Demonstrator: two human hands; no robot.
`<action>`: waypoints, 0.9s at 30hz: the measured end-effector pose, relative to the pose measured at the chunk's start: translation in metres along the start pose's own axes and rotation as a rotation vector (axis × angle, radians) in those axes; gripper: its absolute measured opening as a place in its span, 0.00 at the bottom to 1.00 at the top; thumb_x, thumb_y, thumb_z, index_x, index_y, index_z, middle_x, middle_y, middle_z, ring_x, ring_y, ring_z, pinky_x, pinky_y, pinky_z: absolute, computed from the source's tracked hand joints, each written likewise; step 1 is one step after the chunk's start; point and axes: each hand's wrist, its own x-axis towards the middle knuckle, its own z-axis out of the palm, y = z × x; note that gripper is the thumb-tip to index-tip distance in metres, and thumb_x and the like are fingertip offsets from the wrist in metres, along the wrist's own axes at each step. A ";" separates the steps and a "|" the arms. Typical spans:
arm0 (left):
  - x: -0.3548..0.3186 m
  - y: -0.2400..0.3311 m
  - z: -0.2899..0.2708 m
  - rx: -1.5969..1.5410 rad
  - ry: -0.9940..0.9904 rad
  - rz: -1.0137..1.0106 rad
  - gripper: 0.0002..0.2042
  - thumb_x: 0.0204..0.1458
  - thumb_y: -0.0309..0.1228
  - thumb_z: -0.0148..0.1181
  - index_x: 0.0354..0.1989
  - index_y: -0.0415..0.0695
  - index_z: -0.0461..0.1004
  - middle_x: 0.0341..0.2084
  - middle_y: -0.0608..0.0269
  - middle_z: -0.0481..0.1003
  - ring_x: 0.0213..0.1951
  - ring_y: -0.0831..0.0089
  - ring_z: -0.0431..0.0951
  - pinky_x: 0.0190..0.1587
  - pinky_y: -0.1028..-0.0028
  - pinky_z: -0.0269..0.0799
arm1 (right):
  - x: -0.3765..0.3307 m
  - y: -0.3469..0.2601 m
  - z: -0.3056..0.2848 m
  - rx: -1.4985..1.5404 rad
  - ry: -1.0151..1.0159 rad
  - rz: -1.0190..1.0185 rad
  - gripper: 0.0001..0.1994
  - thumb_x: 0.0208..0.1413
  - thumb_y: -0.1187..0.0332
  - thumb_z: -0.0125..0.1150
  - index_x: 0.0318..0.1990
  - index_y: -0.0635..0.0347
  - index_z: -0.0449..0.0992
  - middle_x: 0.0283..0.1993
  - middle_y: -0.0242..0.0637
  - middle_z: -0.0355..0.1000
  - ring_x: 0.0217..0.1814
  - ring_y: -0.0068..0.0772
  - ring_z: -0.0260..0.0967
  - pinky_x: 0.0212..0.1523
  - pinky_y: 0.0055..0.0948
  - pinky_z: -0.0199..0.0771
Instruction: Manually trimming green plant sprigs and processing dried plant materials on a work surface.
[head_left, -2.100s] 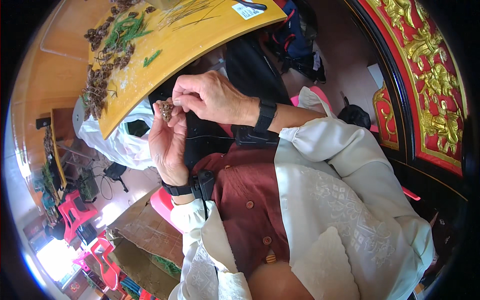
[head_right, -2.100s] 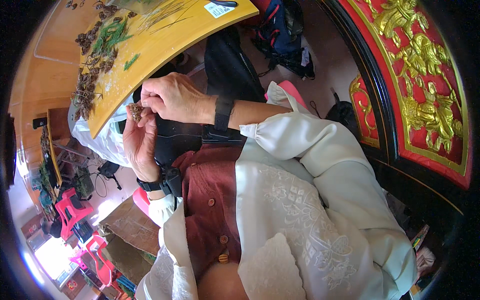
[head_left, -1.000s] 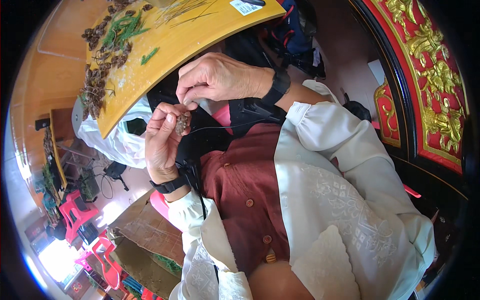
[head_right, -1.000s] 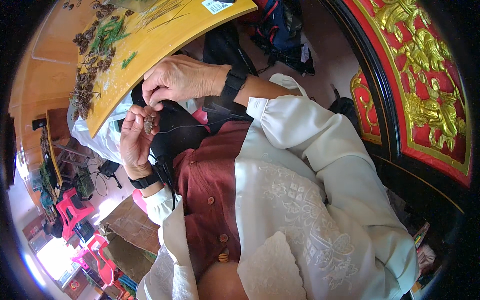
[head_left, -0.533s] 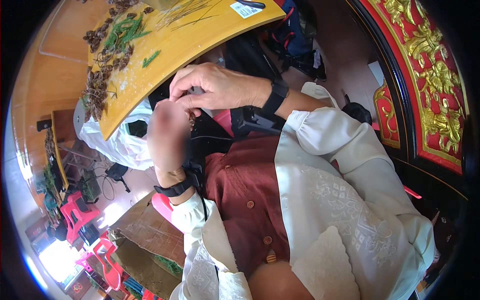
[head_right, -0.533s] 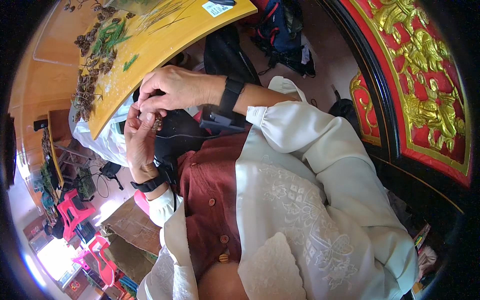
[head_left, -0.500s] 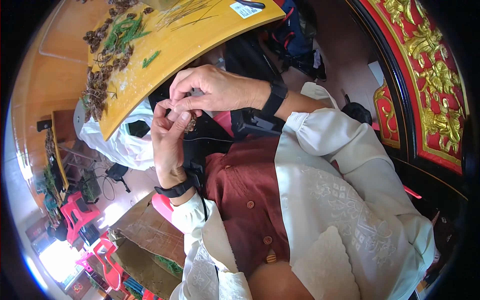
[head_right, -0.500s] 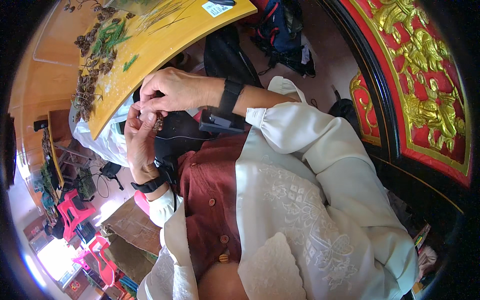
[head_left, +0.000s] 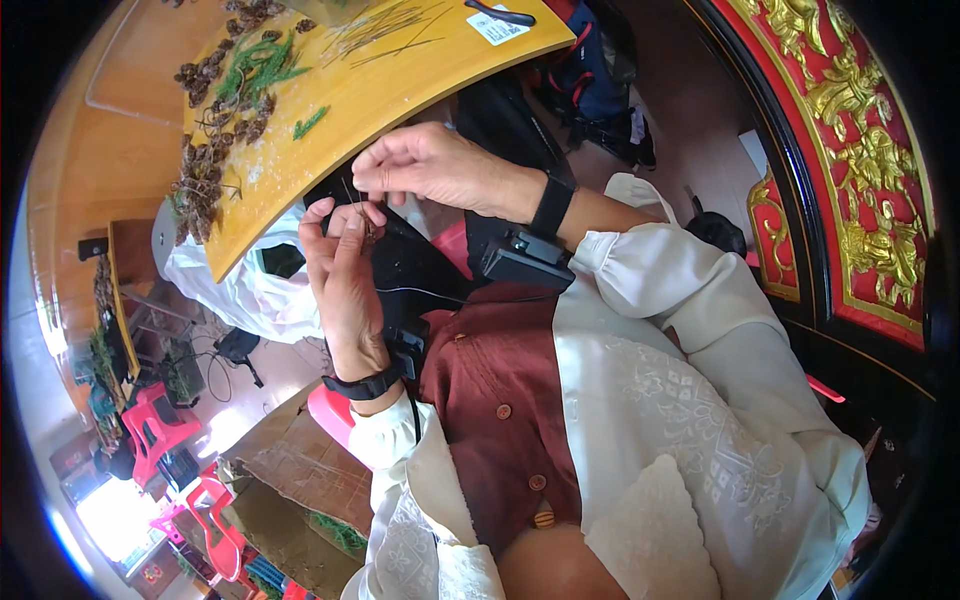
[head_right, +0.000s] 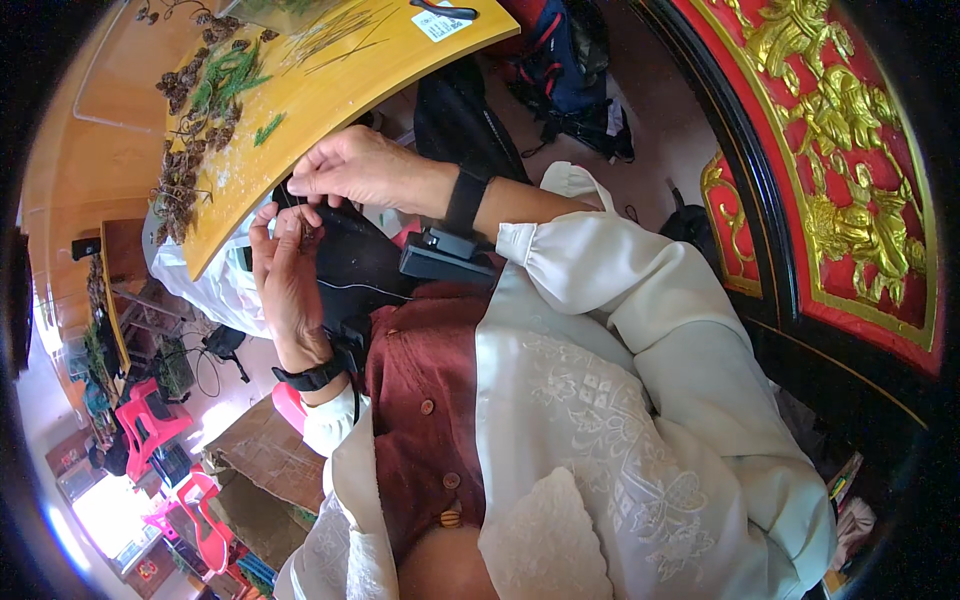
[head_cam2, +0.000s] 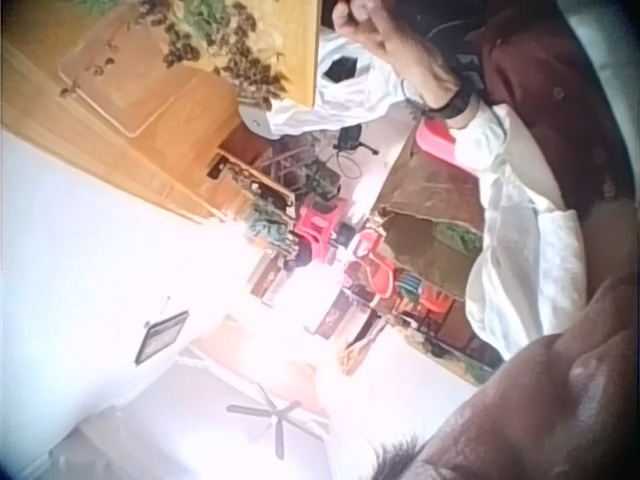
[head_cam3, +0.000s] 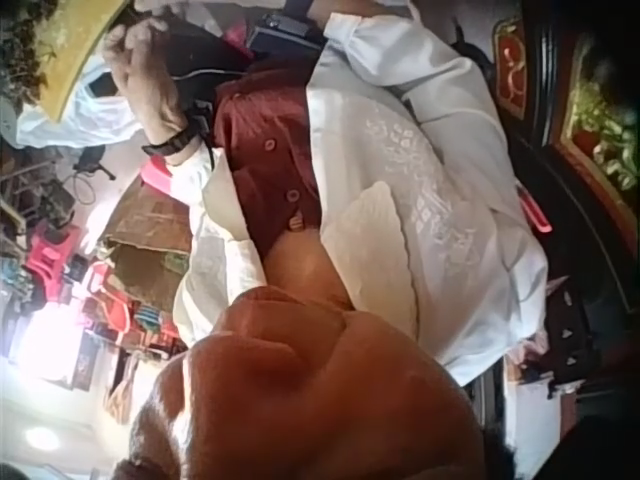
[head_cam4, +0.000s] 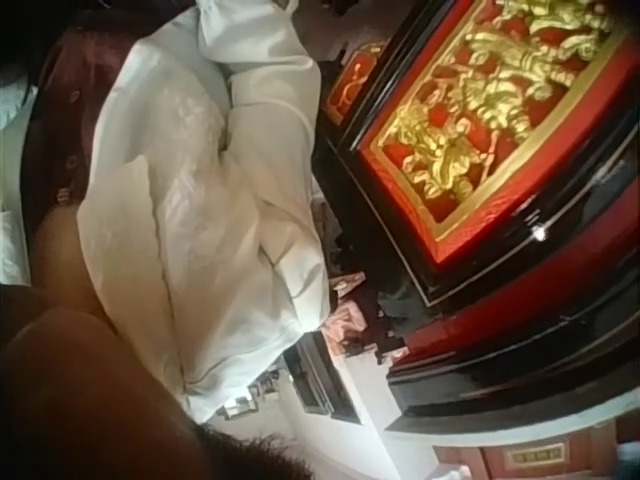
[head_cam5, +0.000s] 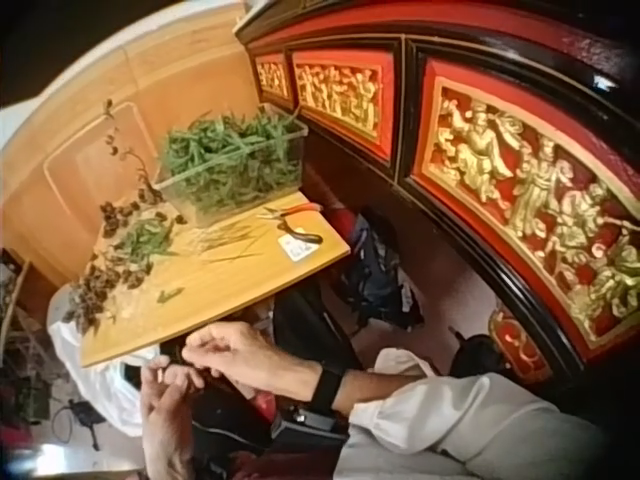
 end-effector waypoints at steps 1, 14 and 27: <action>0.000 0.000 -0.001 -0.035 0.010 -0.024 0.14 0.57 0.23 0.50 0.50 0.42 0.57 0.33 0.56 0.72 0.37 0.73 0.69 0.45 0.74 0.63 | -0.003 -0.004 -0.001 -0.013 -0.055 0.052 0.11 0.56 0.66 0.58 0.34 0.66 0.77 0.28 0.31 0.73 0.29 0.17 0.66 0.32 0.19 0.67; 0.002 0.009 0.005 -0.152 -0.090 -0.267 0.11 0.58 0.33 0.48 0.45 0.40 0.63 0.28 0.63 0.69 0.28 0.76 0.66 0.32 0.79 0.62 | -0.008 -0.012 0.000 -0.087 -0.111 -0.025 0.08 0.53 0.70 0.60 0.32 0.68 0.77 0.26 0.33 0.73 0.29 0.20 0.70 0.36 0.19 0.69; 0.000 0.010 0.001 -0.336 -0.055 -0.339 0.09 0.53 0.34 0.43 0.31 0.42 0.66 0.18 0.71 0.60 0.20 0.81 0.56 0.22 0.82 0.48 | -0.012 -0.007 0.013 -0.222 0.039 -0.206 0.05 0.50 0.73 0.63 0.30 0.67 0.77 0.26 0.31 0.73 0.30 0.16 0.68 0.32 0.19 0.68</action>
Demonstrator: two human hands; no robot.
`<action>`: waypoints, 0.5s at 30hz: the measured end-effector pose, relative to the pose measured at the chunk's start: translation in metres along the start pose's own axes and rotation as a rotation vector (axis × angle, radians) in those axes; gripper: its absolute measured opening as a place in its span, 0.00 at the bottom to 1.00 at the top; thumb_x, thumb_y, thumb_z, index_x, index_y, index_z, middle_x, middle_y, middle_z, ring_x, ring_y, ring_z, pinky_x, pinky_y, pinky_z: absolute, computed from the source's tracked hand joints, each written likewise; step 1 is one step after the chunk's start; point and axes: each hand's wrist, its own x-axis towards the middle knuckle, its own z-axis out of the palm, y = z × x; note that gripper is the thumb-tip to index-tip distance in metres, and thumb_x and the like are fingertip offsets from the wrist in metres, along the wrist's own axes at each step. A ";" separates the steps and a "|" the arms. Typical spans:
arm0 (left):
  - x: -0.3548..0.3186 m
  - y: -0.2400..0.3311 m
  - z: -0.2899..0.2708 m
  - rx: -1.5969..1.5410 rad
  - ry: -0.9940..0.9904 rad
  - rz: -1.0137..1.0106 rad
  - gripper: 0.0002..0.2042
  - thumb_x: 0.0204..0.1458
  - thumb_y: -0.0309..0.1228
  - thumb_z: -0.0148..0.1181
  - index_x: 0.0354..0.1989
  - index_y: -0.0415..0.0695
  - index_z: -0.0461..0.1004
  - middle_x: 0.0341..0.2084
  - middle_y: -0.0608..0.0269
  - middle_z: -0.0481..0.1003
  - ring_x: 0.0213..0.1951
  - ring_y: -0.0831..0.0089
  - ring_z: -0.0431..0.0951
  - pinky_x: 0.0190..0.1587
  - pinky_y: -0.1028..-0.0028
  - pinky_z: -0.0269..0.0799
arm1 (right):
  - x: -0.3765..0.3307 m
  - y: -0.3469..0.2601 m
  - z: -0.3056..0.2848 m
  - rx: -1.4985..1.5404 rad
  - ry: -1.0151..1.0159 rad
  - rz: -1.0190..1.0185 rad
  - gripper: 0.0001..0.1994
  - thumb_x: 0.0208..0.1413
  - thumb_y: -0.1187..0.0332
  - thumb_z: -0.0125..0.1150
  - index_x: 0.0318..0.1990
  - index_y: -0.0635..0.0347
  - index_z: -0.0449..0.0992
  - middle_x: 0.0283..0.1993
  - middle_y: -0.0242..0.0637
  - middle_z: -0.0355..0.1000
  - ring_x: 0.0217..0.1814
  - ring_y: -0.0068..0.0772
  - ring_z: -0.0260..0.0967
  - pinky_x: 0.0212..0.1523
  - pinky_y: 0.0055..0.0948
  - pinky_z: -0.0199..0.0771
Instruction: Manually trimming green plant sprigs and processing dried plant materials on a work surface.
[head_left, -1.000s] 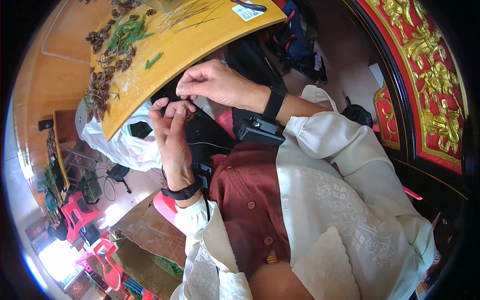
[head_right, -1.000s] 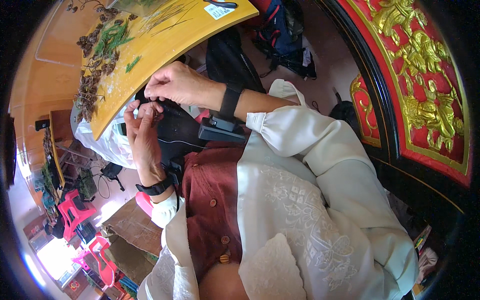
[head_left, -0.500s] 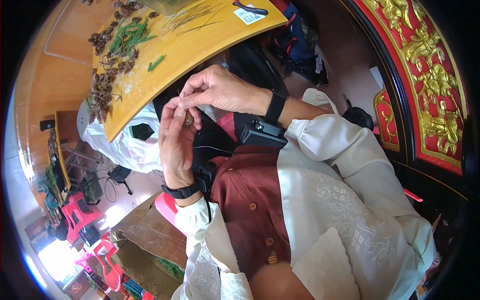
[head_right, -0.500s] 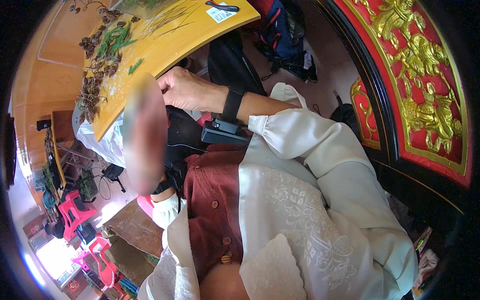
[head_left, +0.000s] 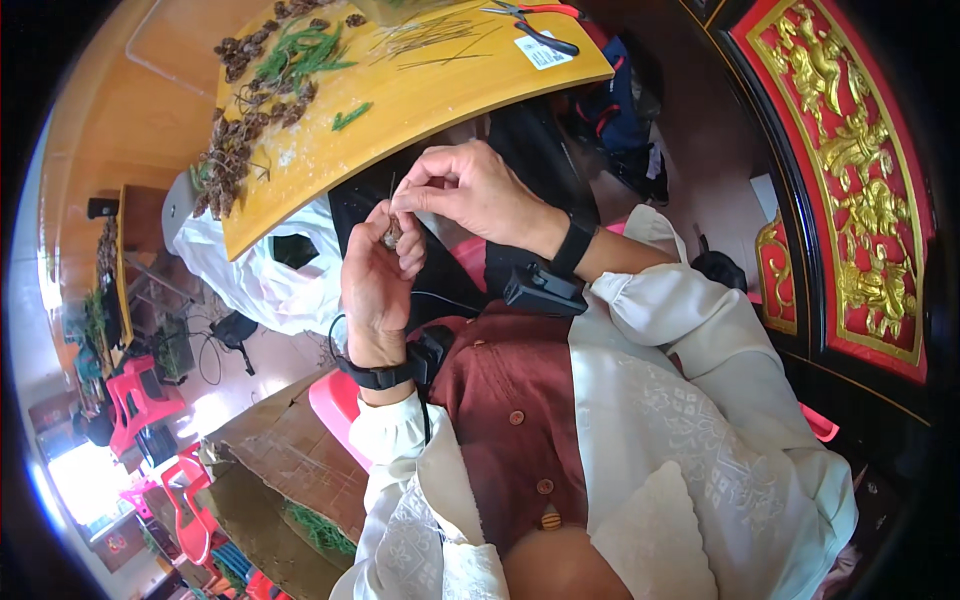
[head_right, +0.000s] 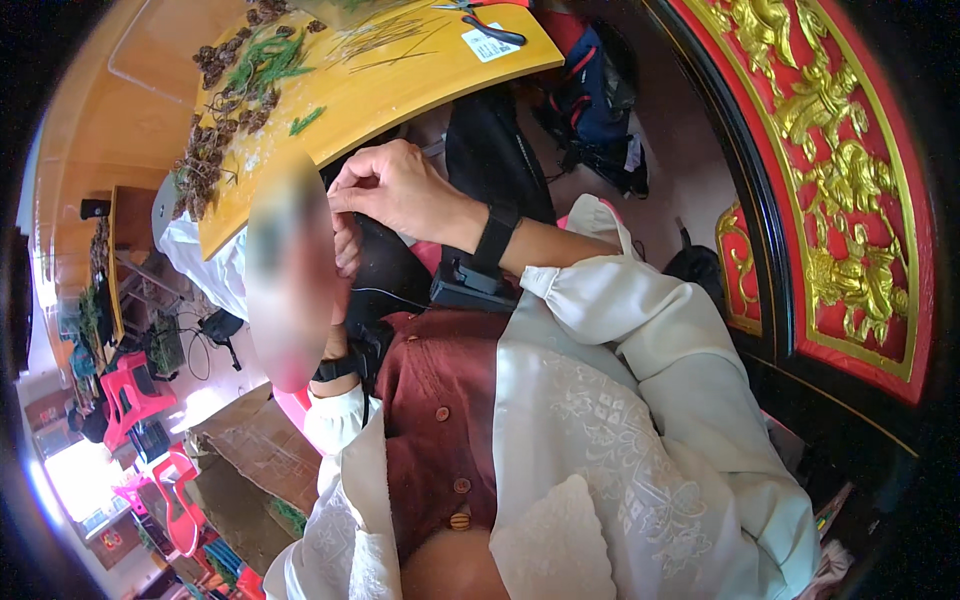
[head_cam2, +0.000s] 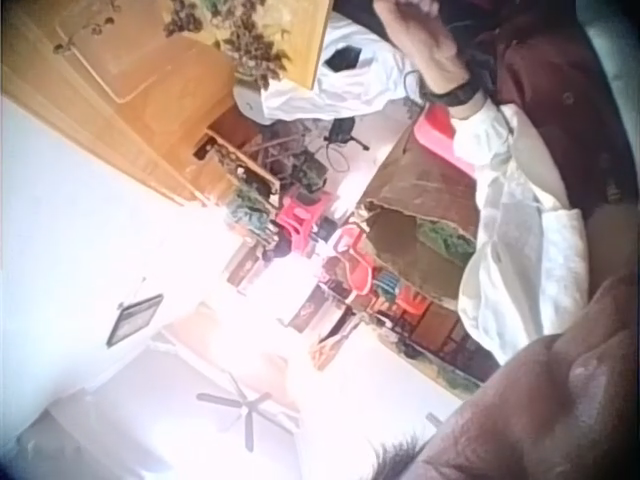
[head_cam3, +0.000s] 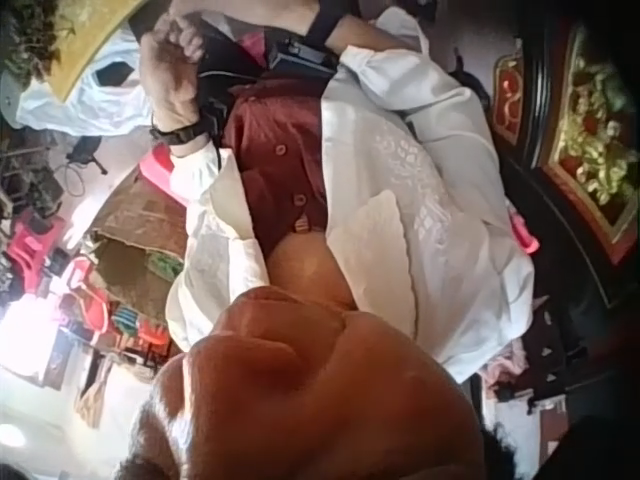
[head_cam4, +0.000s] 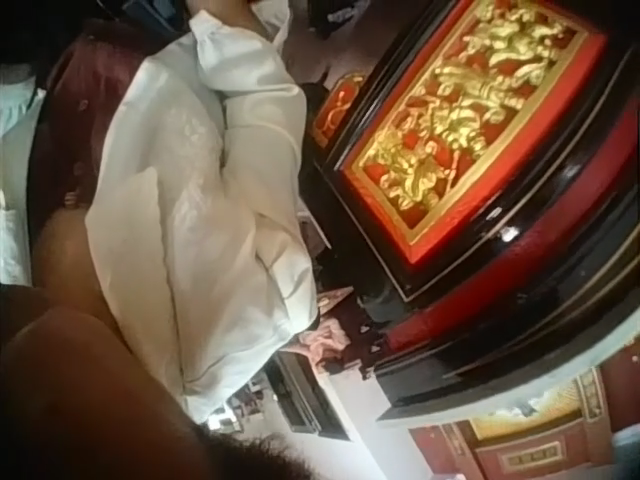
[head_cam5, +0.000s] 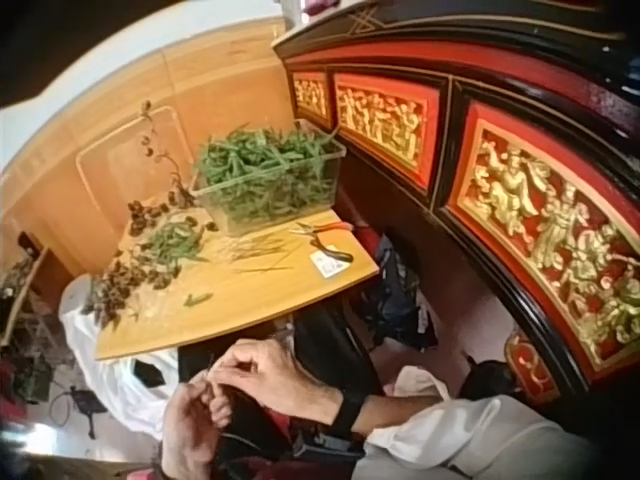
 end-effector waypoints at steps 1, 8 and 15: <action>0.000 0.000 -0.002 -0.040 -0.006 -0.009 0.08 0.53 0.33 0.43 0.31 0.43 0.66 0.18 0.71 0.59 0.20 0.81 0.56 0.22 0.82 0.48 | -0.001 -0.001 0.002 -0.032 0.013 -0.029 0.05 0.50 0.73 0.63 0.30 0.66 0.77 0.27 0.30 0.72 0.30 0.16 0.68 0.31 0.20 0.68; 0.000 0.002 -0.004 -0.090 -0.019 -0.004 0.07 0.52 0.32 0.43 0.31 0.42 0.66 0.18 0.72 0.60 0.19 0.82 0.56 0.22 0.82 0.48 | 0.001 0.000 0.002 -0.295 0.039 -0.371 0.03 0.49 0.76 0.62 0.31 0.64 0.78 0.30 0.35 0.71 0.31 0.26 0.70 0.31 0.22 0.69; -0.001 0.002 0.002 0.084 0.069 0.023 0.08 0.53 0.33 0.44 0.31 0.43 0.66 0.19 0.72 0.60 0.20 0.83 0.55 0.22 0.83 0.47 | 0.003 -0.001 -0.006 -0.377 -0.028 -0.447 0.05 0.47 0.77 0.62 0.33 0.61 0.78 0.34 0.36 0.69 0.33 0.29 0.70 0.33 0.23 0.69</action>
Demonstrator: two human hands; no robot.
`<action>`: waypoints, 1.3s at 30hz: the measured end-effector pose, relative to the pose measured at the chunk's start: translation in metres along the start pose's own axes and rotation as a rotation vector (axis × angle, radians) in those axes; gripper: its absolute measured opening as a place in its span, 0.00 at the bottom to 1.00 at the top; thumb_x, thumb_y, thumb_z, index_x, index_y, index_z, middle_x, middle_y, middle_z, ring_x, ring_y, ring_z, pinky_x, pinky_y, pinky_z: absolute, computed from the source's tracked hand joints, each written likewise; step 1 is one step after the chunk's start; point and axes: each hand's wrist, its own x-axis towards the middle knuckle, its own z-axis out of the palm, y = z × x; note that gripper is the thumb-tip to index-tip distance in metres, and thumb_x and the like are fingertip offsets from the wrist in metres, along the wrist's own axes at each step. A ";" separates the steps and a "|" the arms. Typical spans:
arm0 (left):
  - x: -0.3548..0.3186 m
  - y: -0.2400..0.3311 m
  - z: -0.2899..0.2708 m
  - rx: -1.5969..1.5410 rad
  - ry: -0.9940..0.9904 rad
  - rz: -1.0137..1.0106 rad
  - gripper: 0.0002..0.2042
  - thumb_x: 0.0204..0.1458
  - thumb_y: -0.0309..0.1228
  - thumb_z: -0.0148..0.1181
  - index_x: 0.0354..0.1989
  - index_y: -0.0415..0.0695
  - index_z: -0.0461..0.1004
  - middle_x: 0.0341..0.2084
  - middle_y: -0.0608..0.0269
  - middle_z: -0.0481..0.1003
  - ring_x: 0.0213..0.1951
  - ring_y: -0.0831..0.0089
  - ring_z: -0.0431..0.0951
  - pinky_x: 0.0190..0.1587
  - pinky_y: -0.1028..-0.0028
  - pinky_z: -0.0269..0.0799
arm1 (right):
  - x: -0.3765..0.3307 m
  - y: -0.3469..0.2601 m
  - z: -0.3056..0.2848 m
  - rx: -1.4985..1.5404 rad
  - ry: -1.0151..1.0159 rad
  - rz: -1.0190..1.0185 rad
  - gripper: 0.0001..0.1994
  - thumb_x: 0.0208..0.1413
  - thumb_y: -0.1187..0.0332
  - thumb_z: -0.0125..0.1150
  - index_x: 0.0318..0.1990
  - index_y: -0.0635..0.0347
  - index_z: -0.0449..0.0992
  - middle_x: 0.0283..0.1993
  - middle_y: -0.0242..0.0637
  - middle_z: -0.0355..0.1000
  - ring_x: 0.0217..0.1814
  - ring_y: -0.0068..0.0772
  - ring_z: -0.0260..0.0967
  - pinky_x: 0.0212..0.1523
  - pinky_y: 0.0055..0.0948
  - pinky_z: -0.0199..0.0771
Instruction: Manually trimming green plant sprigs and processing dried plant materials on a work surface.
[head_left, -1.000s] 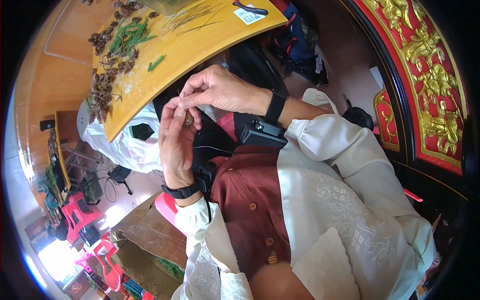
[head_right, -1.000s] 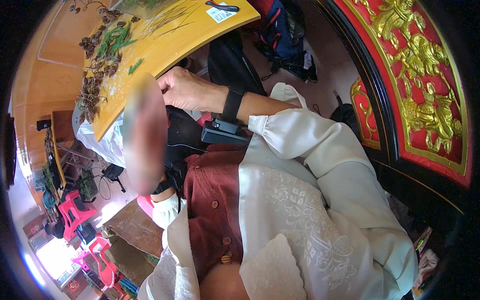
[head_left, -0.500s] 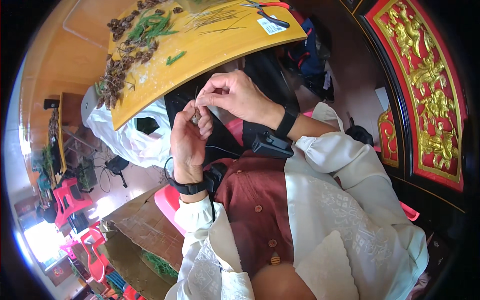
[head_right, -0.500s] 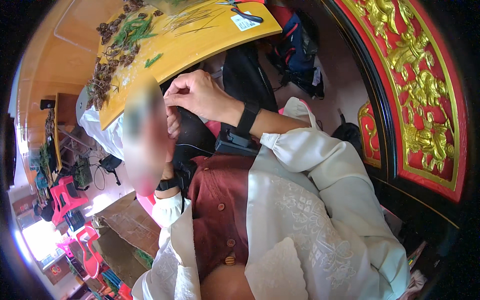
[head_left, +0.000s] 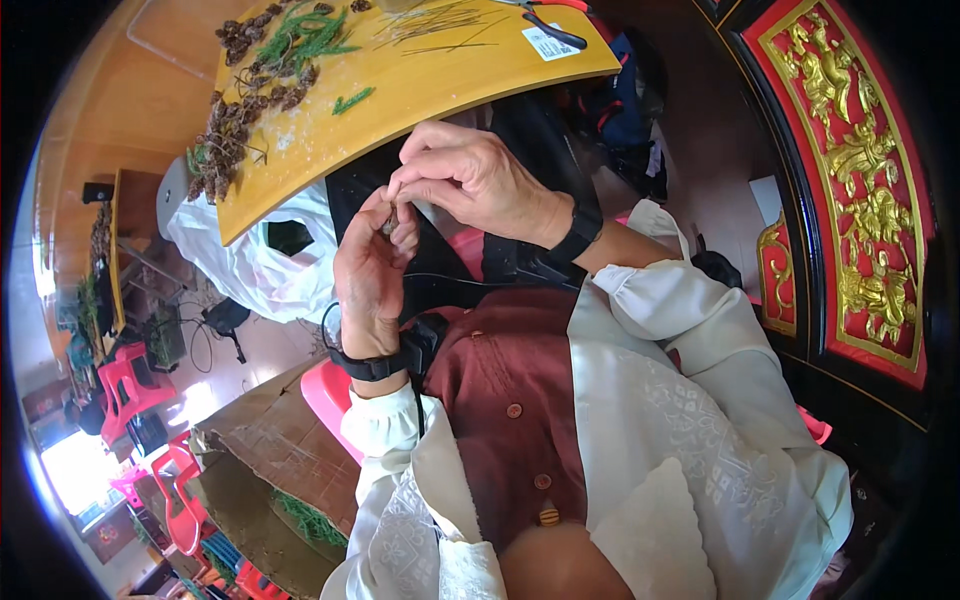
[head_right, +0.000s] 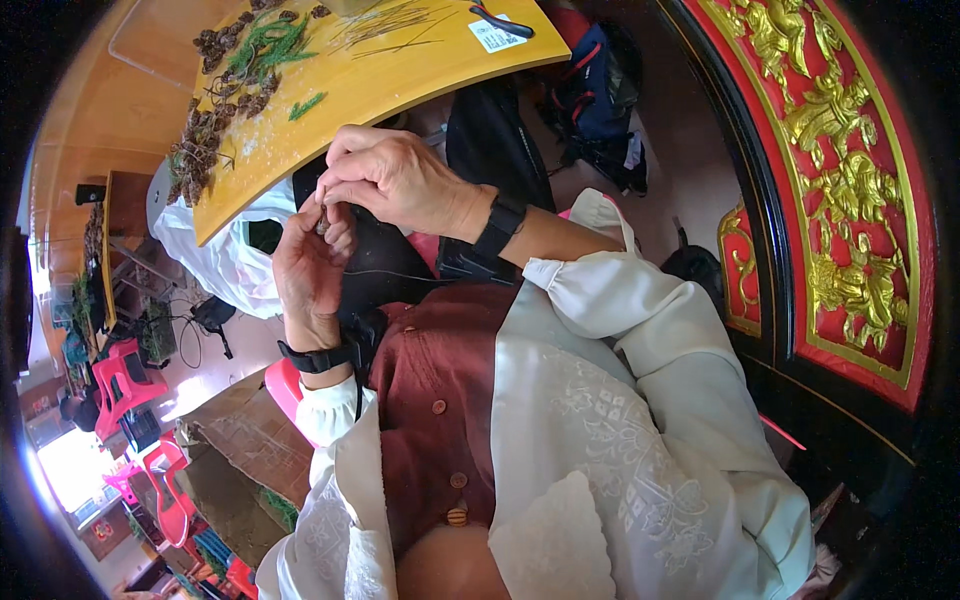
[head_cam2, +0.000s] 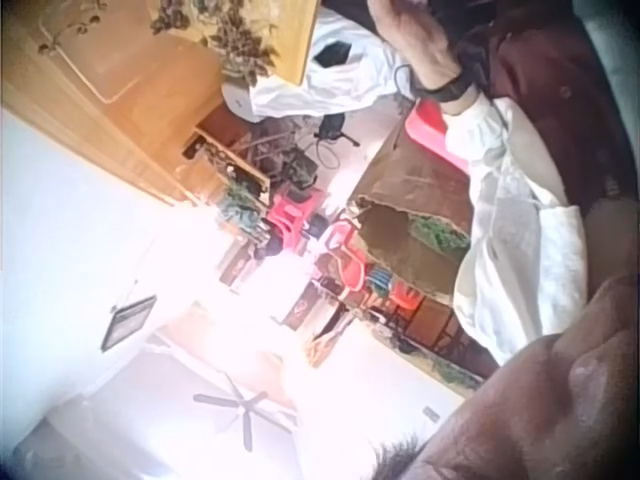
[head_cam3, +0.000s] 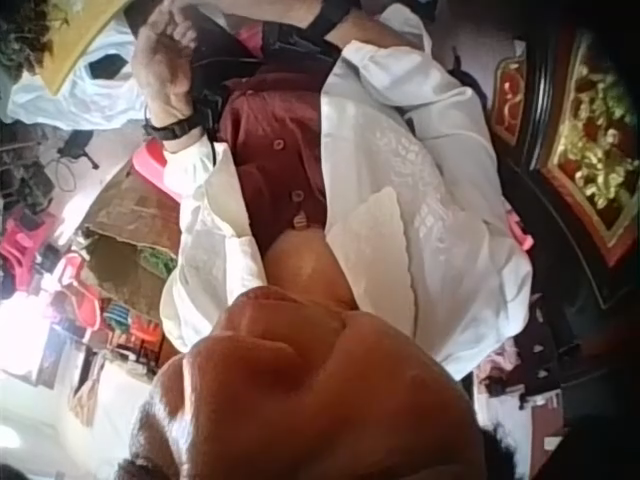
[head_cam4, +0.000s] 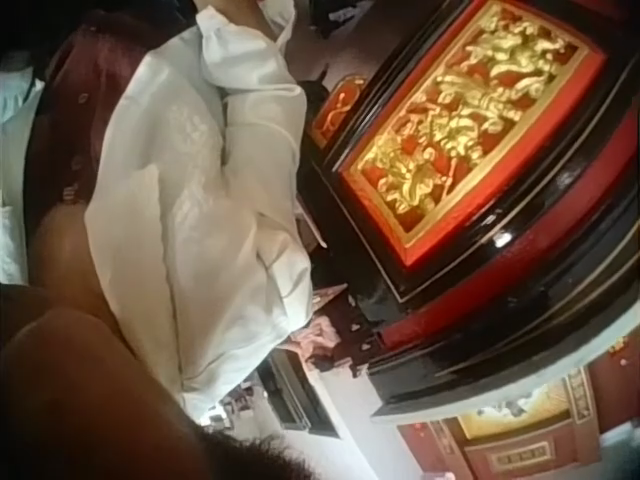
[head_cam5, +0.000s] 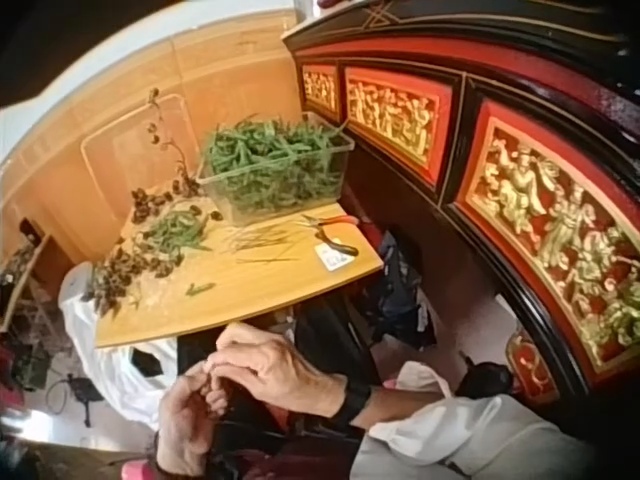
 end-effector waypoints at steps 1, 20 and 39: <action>0.000 0.000 0.003 0.036 0.059 -0.008 0.08 0.53 0.34 0.45 0.32 0.43 0.67 0.20 0.72 0.60 0.20 0.83 0.55 0.22 0.83 0.46 | 0.000 0.000 -0.001 0.000 0.000 0.005 0.05 0.47 0.77 0.62 0.33 0.61 0.78 0.34 0.36 0.69 0.33 0.29 0.70 0.33 0.23 0.69; -0.001 0.000 -0.011 0.292 -0.087 -0.017 0.10 0.55 0.35 0.45 0.37 0.42 0.67 0.21 0.75 0.59 0.22 0.85 0.54 0.25 0.84 0.48 | 0.001 0.016 -0.007 -0.253 -0.059 -0.292 0.05 0.44 0.73 0.61 0.31 0.57 0.76 0.35 0.30 0.72 0.36 0.31 0.71 0.33 0.27 0.68; 0.002 -0.019 0.011 1.594 0.284 0.825 0.04 0.56 0.24 0.47 0.36 0.36 0.65 0.28 0.48 0.69 0.33 0.54 0.70 0.36 0.64 0.65 | 0.000 0.008 -0.004 -0.028 -0.036 0.351 0.05 0.51 0.74 0.56 0.31 0.66 0.77 0.26 0.41 0.74 0.27 0.34 0.73 0.32 0.28 0.71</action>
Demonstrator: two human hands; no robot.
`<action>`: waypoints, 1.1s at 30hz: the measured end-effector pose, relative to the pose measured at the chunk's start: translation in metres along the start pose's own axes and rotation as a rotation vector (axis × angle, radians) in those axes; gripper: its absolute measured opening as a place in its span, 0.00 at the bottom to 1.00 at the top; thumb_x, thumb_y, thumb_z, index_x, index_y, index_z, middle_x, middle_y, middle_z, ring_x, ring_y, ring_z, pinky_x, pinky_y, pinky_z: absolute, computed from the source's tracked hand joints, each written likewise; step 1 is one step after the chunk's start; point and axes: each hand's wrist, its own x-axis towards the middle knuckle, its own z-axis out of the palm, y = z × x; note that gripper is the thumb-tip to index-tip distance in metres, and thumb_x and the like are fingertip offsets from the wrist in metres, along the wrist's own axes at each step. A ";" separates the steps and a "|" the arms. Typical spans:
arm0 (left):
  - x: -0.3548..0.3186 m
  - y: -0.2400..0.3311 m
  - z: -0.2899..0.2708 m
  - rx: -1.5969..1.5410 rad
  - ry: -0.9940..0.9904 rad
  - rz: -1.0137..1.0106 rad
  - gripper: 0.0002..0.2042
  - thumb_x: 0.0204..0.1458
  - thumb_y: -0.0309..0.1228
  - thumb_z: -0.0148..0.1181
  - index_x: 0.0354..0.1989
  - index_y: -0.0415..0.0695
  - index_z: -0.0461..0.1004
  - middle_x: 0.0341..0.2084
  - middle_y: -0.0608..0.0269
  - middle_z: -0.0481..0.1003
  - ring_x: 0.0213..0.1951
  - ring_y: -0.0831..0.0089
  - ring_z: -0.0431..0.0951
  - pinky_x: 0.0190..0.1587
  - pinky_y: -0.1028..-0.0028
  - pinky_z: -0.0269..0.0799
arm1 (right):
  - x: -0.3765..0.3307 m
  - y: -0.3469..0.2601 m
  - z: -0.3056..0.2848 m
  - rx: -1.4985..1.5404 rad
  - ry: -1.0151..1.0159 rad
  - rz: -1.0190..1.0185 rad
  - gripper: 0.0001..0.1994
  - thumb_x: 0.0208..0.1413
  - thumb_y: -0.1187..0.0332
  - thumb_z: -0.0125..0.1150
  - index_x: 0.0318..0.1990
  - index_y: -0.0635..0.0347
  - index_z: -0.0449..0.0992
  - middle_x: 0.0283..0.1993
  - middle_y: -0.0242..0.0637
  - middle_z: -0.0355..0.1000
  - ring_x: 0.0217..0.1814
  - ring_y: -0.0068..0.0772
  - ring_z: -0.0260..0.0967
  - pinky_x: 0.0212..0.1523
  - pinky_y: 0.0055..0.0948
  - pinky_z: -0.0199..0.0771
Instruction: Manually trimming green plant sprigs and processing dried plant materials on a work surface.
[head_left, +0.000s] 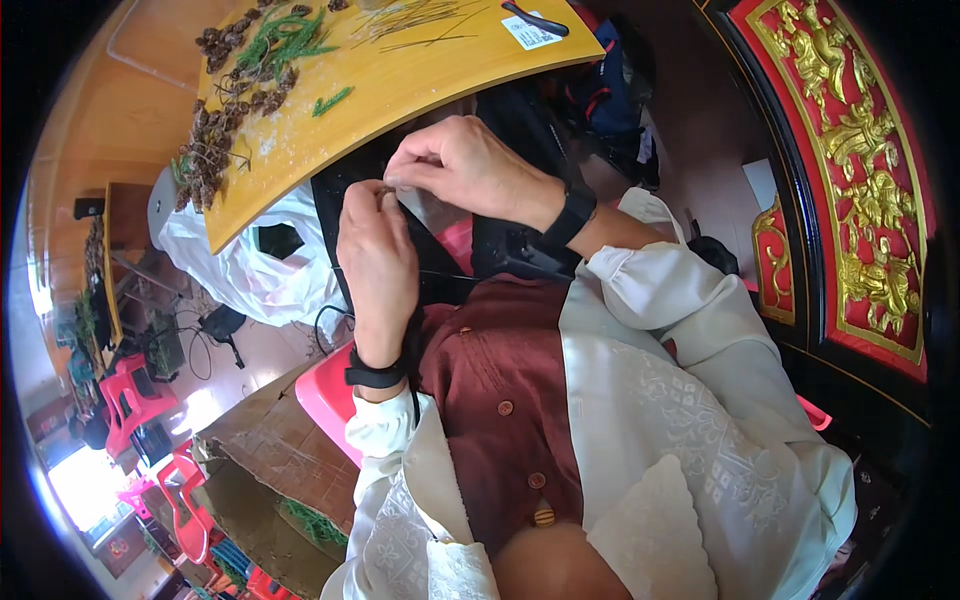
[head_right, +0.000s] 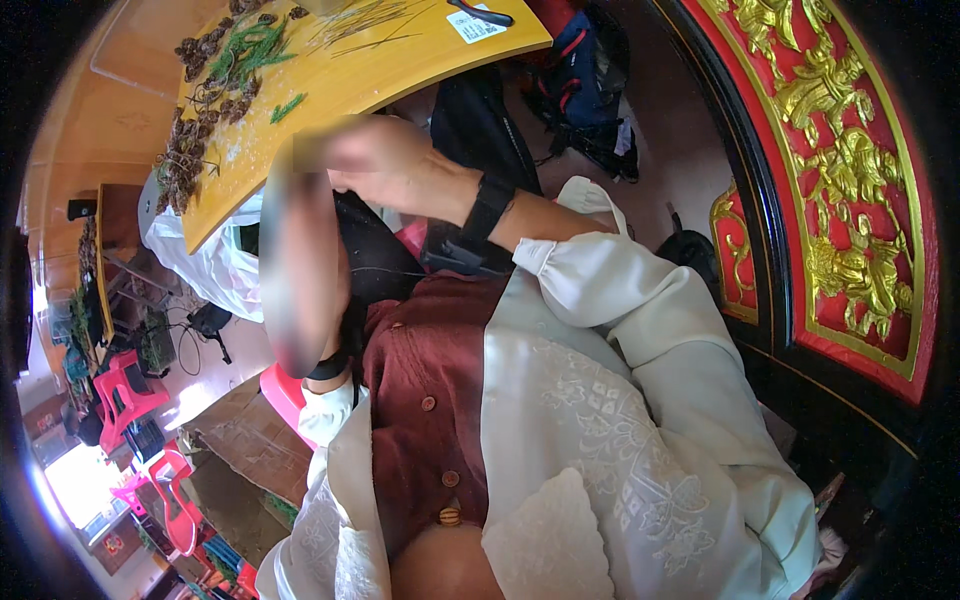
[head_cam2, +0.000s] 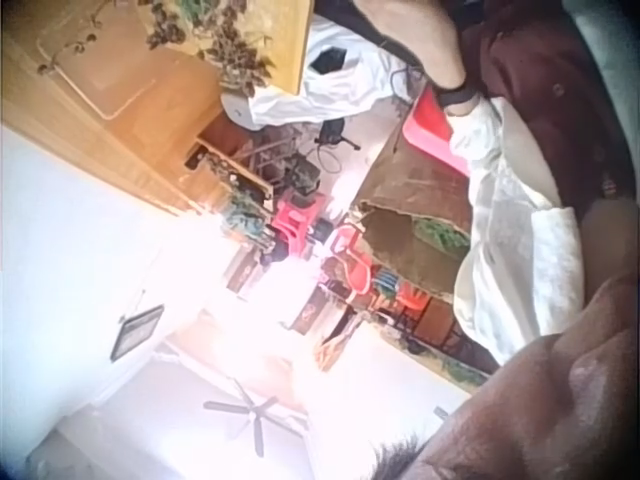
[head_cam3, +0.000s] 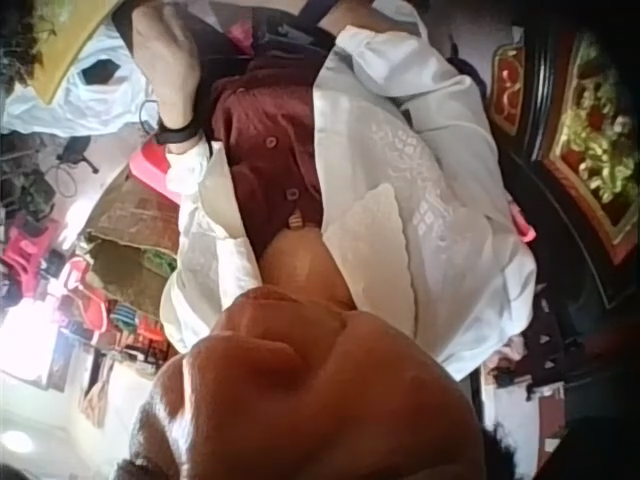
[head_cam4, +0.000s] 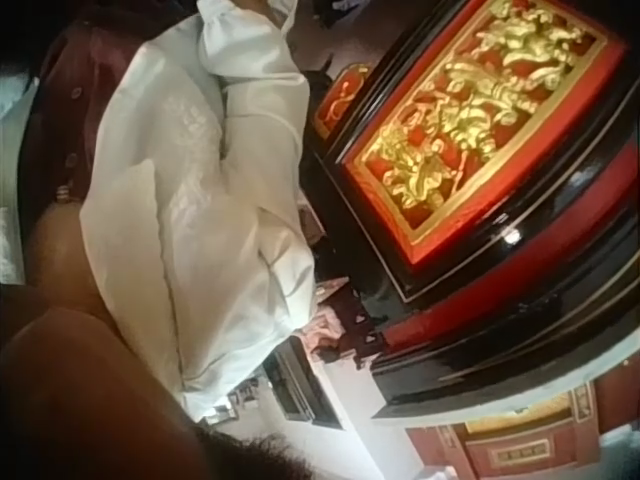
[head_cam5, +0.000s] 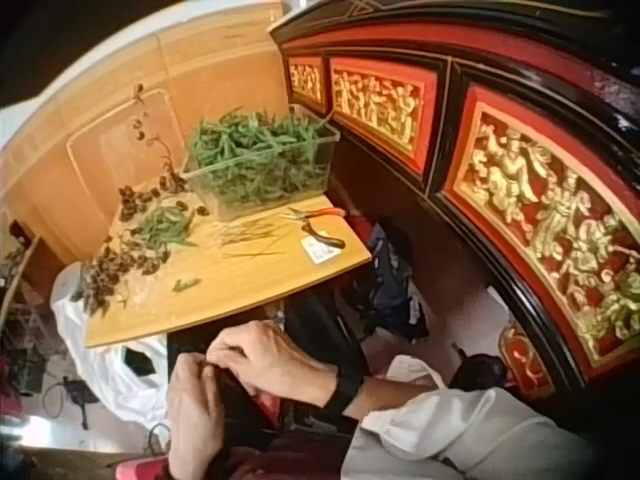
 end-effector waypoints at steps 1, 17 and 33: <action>0.001 0.000 -0.004 -0.285 -0.088 -0.187 0.05 0.57 0.26 0.46 0.36 0.36 0.65 0.27 0.53 0.68 0.30 0.61 0.69 0.35 0.67 0.64 | 0.003 0.002 -0.003 0.104 -0.021 -0.025 0.06 0.51 0.74 0.56 0.32 0.65 0.78 0.26 0.41 0.75 0.27 0.33 0.72 0.32 0.27 0.71; 0.007 -0.014 -0.029 -1.439 -0.500 -0.677 0.12 0.57 0.37 0.47 0.36 0.40 0.67 0.24 0.72 0.62 0.25 0.82 0.57 0.28 0.82 0.52 | 0.008 0.000 -0.017 -0.100 -0.100 -0.562 0.07 0.45 0.72 0.64 0.34 0.51 0.80 0.37 0.33 0.69 0.31 0.30 0.70 0.30 0.25 0.70; 0.006 -0.007 -0.011 -0.686 -0.147 -0.280 0.05 0.59 0.27 0.48 0.37 0.37 0.67 0.22 0.62 0.68 0.25 0.73 0.66 0.29 0.75 0.63 | -0.001 -0.012 0.000 0.225 -0.018 0.038 0.06 0.50 0.72 0.60 0.34 0.64 0.73 0.41 0.36 0.71 0.38 0.26 0.70 0.38 0.22 0.69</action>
